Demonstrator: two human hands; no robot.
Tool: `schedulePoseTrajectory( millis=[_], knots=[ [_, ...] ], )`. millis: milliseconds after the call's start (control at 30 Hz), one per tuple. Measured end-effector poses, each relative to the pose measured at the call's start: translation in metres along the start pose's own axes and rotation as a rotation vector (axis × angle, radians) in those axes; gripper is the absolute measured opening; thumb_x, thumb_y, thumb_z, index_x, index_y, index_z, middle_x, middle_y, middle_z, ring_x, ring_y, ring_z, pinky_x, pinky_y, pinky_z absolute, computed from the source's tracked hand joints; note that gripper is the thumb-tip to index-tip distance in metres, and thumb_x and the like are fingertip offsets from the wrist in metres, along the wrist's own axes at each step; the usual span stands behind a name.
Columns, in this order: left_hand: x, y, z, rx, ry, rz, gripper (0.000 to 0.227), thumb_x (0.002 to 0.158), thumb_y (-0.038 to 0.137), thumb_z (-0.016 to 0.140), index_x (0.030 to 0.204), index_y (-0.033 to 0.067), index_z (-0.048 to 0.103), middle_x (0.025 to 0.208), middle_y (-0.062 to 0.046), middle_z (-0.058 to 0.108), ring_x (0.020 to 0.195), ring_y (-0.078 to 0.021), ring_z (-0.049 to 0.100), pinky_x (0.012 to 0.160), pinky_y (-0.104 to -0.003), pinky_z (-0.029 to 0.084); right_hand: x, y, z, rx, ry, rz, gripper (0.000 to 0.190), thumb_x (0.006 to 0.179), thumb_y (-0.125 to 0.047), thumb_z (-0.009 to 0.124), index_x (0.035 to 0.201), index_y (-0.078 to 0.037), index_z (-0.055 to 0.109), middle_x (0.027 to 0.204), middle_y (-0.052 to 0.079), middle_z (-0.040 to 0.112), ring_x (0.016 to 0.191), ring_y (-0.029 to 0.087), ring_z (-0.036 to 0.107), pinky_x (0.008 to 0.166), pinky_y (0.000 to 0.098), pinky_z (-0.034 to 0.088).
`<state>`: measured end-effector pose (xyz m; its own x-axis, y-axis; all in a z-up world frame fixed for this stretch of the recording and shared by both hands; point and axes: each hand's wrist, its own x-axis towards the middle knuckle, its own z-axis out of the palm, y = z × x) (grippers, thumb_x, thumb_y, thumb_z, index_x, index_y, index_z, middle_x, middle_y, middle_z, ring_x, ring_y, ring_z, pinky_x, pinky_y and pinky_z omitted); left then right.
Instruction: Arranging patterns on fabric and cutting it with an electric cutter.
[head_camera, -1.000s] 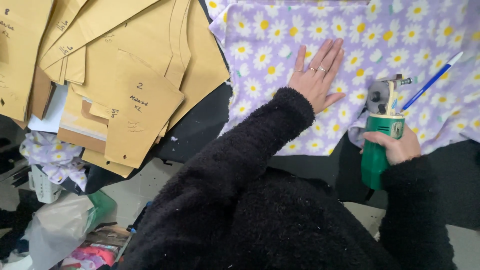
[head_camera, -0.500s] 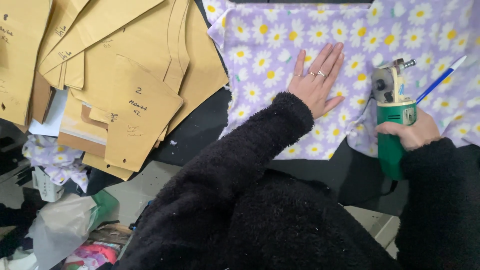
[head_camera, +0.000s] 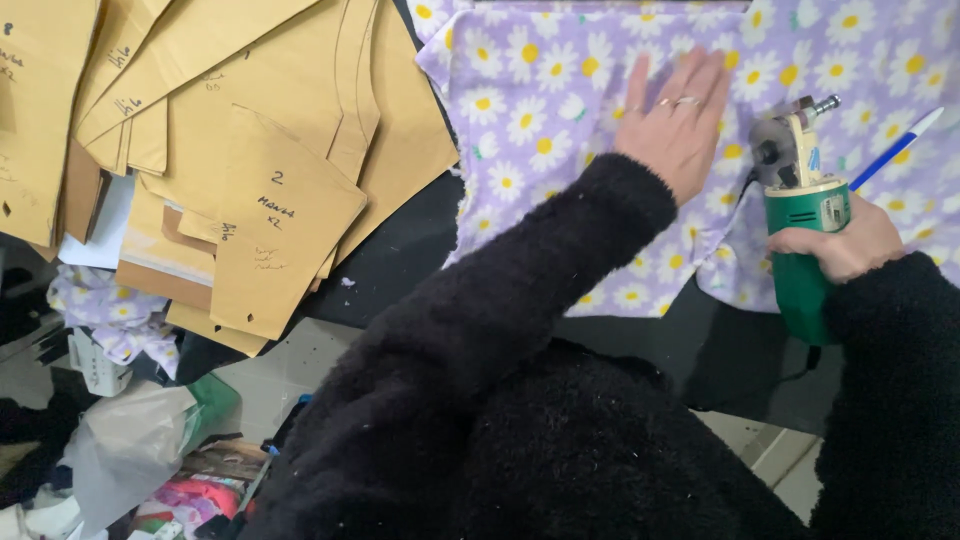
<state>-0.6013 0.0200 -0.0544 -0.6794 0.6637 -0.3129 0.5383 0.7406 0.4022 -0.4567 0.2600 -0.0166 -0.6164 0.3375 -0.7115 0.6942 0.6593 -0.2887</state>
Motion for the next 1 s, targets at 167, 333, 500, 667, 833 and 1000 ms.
schedulePoseTrajectory(
  millis=[167, 333, 500, 667, 833, 1000],
  knots=[
    [0.049, -0.011, 0.050, 0.076, 0.401, 0.207, 0.068, 0.108, 0.033, 0.052, 0.166, 0.0086, 0.026, 0.173, -0.005, 0.018, 0.162, -0.0228, 0.014, 0.133, -0.063, 0.009, 0.003, 0.008, 0.002, 0.041, 0.021, -0.008, 0.055, 0.069, -0.023, 0.087, 0.117, -0.003, 0.070, 0.102, 0.013, 0.076, 0.091, 0.025, 0.072, 0.084, 0.0382, 0.056],
    [0.043, -0.008, 0.041, 0.113, 0.342, 0.196, 0.070, 0.109, 0.034, 0.052, 0.168, 0.0086, 0.024, 0.175, -0.005, 0.015, 0.163, -0.0223, 0.012, 0.134, -0.060, 0.008, -0.014, 0.022, 0.004, 0.016, -0.010, 0.021, 0.064, 0.065, -0.027, 0.088, 0.122, -0.005, 0.067, 0.106, 0.013, 0.076, 0.094, 0.026, 0.072, 0.086, 0.0387, 0.055],
    [0.042, -0.010, 0.046, 0.099, 0.395, 0.209, 0.072, 0.110, 0.034, 0.054, 0.169, 0.0081, 0.022, 0.175, -0.004, 0.013, 0.164, -0.0223, 0.011, 0.134, -0.061, 0.008, -0.024, 0.051, 0.011, -0.064, -0.036, 0.115, 0.070, 0.065, -0.030, 0.089, 0.126, -0.005, 0.066, 0.109, 0.014, 0.076, 0.097, 0.028, 0.073, 0.092, 0.0403, 0.055],
    [0.042, -0.011, 0.043, 0.084, 0.383, 0.216, 0.072, 0.111, 0.036, 0.053, 0.168, 0.0068, 0.022, 0.175, -0.004, 0.014, 0.164, -0.0234, 0.011, 0.134, -0.062, 0.007, -0.038, 0.072, 0.015, -0.002, -0.120, 0.113, 0.076, 0.059, -0.029, 0.087, 0.128, -0.007, 0.066, 0.110, 0.013, 0.077, 0.098, 0.028, 0.074, 0.091, 0.0401, 0.055],
    [0.036, -0.017, 0.032, 0.058, 0.368, 0.274, 0.084, 0.107, 0.050, 0.058, 0.167, 0.0036, 0.022, 0.175, -0.010, 0.012, 0.163, -0.0262, 0.009, 0.133, -0.065, 0.006, -0.043, 0.056, 0.018, -0.053, -0.041, 0.082, 0.076, 0.062, -0.034, 0.088, 0.129, -0.007, 0.065, 0.110, 0.013, 0.075, 0.100, 0.028, 0.072, 0.093, 0.0396, 0.053],
    [0.016, -0.010, -0.001, 0.015, 0.174, 0.133, 0.121, 0.085, 0.080, 0.063, 0.166, 0.0033, 0.016, 0.174, -0.013, 0.007, 0.162, -0.0273, 0.004, 0.131, -0.071, 0.004, -0.031, 0.040, 0.012, -0.094, -0.042, 0.046, 0.076, 0.063, -0.036, 0.087, 0.130, -0.008, 0.064, 0.111, 0.014, 0.074, 0.102, 0.030, 0.071, 0.094, 0.0411, 0.052]
  ],
)
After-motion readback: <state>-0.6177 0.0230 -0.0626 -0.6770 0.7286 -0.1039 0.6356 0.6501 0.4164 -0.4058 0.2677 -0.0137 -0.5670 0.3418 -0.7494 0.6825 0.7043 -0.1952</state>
